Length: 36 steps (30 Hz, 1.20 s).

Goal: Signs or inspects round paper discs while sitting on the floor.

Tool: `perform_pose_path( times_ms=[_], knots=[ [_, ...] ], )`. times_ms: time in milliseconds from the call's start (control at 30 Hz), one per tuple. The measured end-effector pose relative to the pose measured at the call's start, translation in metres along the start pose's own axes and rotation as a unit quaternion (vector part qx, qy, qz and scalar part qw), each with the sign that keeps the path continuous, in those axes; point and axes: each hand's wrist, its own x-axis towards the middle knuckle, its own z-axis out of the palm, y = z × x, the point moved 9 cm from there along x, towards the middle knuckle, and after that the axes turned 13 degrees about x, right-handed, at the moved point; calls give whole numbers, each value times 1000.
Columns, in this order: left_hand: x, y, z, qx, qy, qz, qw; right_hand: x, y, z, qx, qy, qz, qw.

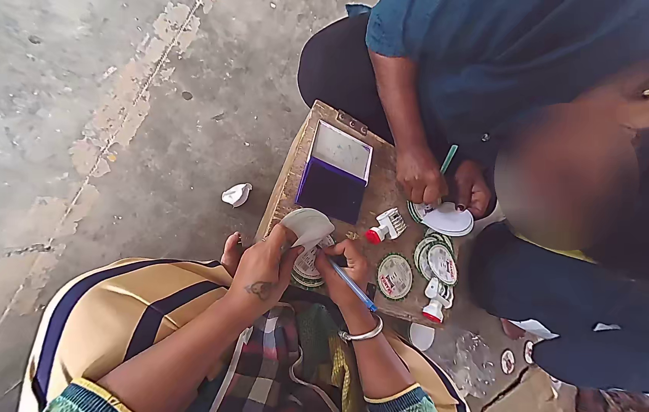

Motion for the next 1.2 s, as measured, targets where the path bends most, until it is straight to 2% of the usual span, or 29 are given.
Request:
perform_pose_path(
  times_ms=[233,400,500,600,733,833,1000,1200],
  knots=[
    [-3,0,-1,4,16,-10,1000,-3,4,-2,-7,4,24,1000],
    [-3,12,-3,33,19,67,997,-1,3,-2,10,4,4,1000],
    [-5,23,0,60,0,119,991,-3,-1,-12,85,53,-15,995],
    [-12,32,3,89,-22,186,978,-5,2,-25,181,93,6,979],
    [-13,39,5,103,-27,217,970,-4,6,-31,250,99,18,963],
    [-11,33,5,86,-22,191,978,-7,5,-31,276,100,18,956],
    [-4,15,3,-5,-50,91,995,-16,2,-36,269,92,11,959],
    [3,0,2,-64,-75,1,995,-17,-17,-33,243,35,-52,968]
  ],
)
